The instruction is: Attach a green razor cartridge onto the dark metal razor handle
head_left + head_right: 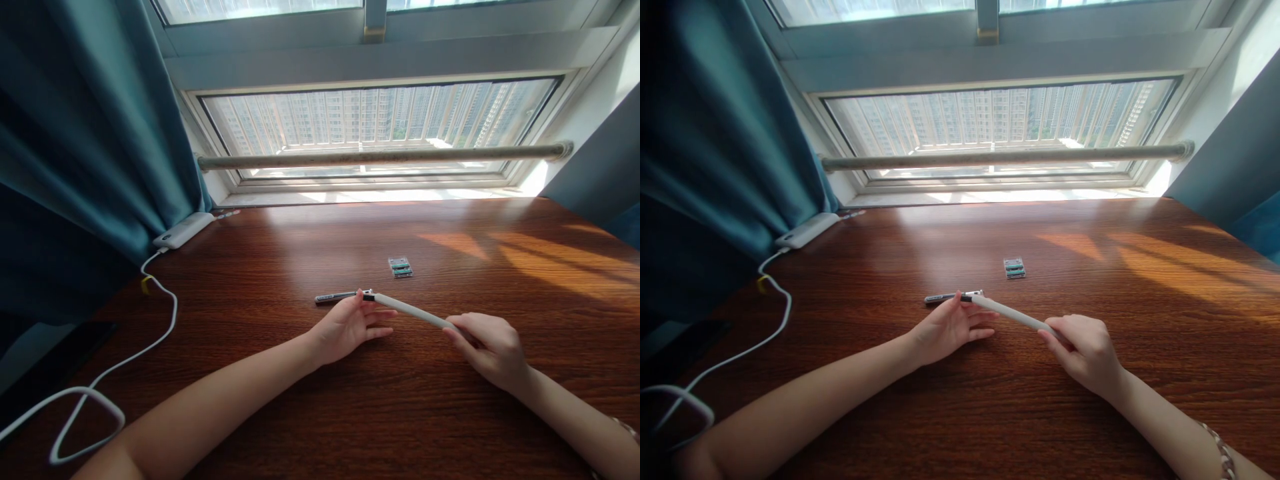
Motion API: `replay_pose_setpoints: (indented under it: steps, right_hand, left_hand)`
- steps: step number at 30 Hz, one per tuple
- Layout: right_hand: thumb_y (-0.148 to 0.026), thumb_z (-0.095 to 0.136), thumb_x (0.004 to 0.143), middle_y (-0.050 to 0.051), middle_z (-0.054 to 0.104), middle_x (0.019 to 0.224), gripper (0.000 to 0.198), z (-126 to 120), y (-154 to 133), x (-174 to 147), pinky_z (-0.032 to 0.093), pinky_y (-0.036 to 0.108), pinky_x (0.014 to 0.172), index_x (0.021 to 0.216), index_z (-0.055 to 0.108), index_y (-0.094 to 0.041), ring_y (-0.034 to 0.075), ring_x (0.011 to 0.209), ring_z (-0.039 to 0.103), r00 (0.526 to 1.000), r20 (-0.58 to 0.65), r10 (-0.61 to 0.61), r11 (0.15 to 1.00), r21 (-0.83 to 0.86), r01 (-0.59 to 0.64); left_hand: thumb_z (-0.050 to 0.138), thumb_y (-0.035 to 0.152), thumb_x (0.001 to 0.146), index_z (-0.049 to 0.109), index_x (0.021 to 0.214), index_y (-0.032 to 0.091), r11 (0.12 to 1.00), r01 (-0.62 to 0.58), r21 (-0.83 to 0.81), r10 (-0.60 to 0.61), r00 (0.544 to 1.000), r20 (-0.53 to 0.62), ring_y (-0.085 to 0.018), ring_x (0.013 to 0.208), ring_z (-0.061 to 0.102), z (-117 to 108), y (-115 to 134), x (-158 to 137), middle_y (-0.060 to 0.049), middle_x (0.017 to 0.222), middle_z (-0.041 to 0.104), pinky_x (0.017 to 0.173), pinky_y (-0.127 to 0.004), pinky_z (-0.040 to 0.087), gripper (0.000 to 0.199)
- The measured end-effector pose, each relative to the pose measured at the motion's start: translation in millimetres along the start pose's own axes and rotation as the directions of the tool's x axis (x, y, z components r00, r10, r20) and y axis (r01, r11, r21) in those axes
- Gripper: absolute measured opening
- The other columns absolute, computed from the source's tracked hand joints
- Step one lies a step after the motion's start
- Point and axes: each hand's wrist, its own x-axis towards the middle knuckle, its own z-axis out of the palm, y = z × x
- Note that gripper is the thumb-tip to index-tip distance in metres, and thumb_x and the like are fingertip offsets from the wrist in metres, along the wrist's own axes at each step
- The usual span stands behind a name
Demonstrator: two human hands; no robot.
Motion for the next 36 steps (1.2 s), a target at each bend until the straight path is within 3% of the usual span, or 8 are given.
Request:
replay_pose_setpoints:
  steps: [7,13,20,25,28,33,36]
  right_hand:
    - [-0.019,0.054,0.079,0.001,0.059,0.060,0.009,1.6,2.3,-1.7,0.038,0.023,0.053,0.080,0.062,-0.014,0.009,0.049,0.051,1.000,0.023,0.006,1.000,0.011,-0.006]
    - [-0.021,0.050,0.081,0.000,0.058,0.057,0.015,1.0,0.0,0.6,0.038,0.022,0.051,0.079,0.063,-0.015,0.009,0.048,0.052,0.997,0.075,0.013,1.000,0.018,-0.014]
    - [-0.019,0.053,0.079,0.000,0.058,0.056,0.011,-1.5,-3.9,0.9,0.039,0.023,0.052,0.077,0.062,-0.015,0.010,0.050,0.053,1.000,-0.017,0.001,1.000,0.018,-0.001]
    - [-0.019,0.056,0.077,-0.004,0.047,0.048,0.008,0.4,-2.2,0.5,0.034,0.022,0.048,0.078,0.062,-0.015,0.008,0.043,0.042,1.000,0.023,-0.007,1.000,0.024,0.007]
    - [-0.019,0.056,0.077,-0.003,0.047,0.050,0.008,0.4,-1.7,0.8,0.033,0.022,0.047,0.078,0.062,-0.015,0.007,0.043,0.042,0.999,-0.002,0.037,0.999,0.019,-0.037]
    - [-0.020,0.055,0.077,-0.004,0.045,0.048,0.009,-0.5,-1.5,0.6,0.033,0.022,0.046,0.077,0.063,-0.015,0.007,0.043,0.041,0.997,0.065,-0.029,0.999,0.047,0.026]
    - [-0.021,0.055,0.078,-0.003,0.048,0.049,0.009,-0.4,-0.1,0.6,0.034,0.021,0.048,0.077,0.062,-0.016,0.007,0.043,0.043,0.999,0.022,0.039,0.999,0.003,-0.039]
  left_hand:
    - [0.057,0.044,0.074,0.061,0.094,0.016,1.000,0.008,0.005,-0.008,1.000,0.028,-0.023,0.106,0.052,-5.4,-0.9,-0.9,-0.011,0.102,0.063,0.090,-0.041,0.037,0.036]
    - [0.068,0.029,0.067,0.062,0.092,0.013,0.994,-0.032,0.101,0.031,0.999,0.016,-0.024,0.104,0.052,0.0,0.8,-3.7,-0.010,0.100,0.062,0.089,-0.041,0.039,0.031]
    - [0.074,0.012,0.055,0.062,0.089,0.016,0.960,-0.133,0.245,0.156,0.985,-0.076,-0.019,0.092,0.054,8.2,1.4,-2.5,-0.005,0.093,0.060,0.082,-0.037,0.044,0.035]
    - [0.072,0.008,0.055,0.059,0.085,0.017,0.939,-0.161,0.303,0.191,0.979,-0.074,-0.016,0.089,0.054,10.6,1.3,-3.0,-0.003,0.093,0.059,0.079,-0.035,0.045,0.033]
    - [0.073,0.010,0.055,0.057,0.085,0.018,0.941,-0.155,0.302,0.189,0.978,-0.086,-0.018,0.091,0.054,11.0,1.4,-2.8,-0.003,0.090,0.059,0.079,-0.035,0.045,0.035]
    - [0.073,0.010,0.055,0.056,0.083,0.017,0.939,-0.151,0.310,0.187,0.978,-0.090,-0.017,0.090,0.054,12.6,2.3,-2.7,-0.004,0.096,0.057,0.079,-0.035,0.046,0.033]
    - [0.072,0.009,0.057,0.055,0.083,0.017,0.938,-0.155,0.311,0.190,0.978,-0.088,-0.018,0.092,0.054,11.7,1.8,-2.7,-0.004,0.094,0.058,0.080,-0.035,0.046,0.033]
